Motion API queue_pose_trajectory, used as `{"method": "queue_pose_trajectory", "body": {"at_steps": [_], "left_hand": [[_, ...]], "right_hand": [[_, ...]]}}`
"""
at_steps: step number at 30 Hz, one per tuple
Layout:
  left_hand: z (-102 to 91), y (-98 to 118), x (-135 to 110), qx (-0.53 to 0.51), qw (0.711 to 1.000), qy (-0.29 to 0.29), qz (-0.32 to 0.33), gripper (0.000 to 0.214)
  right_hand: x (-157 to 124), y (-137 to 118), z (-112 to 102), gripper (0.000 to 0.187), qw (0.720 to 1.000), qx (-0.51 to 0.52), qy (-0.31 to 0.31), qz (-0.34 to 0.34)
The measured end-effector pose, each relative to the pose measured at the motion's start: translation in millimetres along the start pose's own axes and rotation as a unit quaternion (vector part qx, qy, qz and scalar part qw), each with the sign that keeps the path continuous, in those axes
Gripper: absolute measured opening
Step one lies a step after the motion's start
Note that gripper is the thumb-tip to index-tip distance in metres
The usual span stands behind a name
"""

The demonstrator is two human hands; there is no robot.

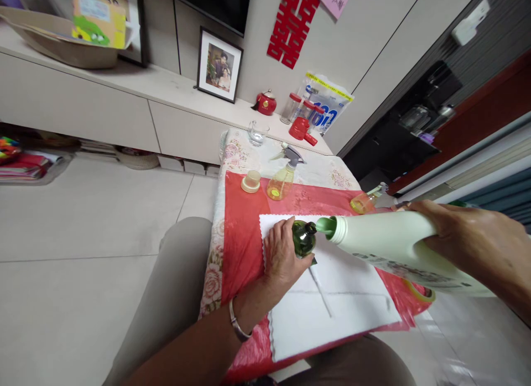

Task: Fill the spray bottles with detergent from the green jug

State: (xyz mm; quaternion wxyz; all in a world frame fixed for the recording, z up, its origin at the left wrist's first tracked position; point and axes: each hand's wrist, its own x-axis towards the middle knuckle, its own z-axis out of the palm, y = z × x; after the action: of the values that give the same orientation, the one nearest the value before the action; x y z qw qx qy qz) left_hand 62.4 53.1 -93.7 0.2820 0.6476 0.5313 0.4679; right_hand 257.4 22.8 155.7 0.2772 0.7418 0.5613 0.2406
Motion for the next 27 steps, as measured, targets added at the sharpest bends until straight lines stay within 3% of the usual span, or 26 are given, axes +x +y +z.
{"method": "queue_pose_trajectory", "body": {"at_steps": [27], "left_hand": [[-0.2, 0.0, 0.3, 0.009, 1.000, -0.002, 0.001, 0.089]], "right_hand": [[-0.3, 1.3, -0.7, 0.048, 1.000, -0.002, -0.010, -0.002]]}}
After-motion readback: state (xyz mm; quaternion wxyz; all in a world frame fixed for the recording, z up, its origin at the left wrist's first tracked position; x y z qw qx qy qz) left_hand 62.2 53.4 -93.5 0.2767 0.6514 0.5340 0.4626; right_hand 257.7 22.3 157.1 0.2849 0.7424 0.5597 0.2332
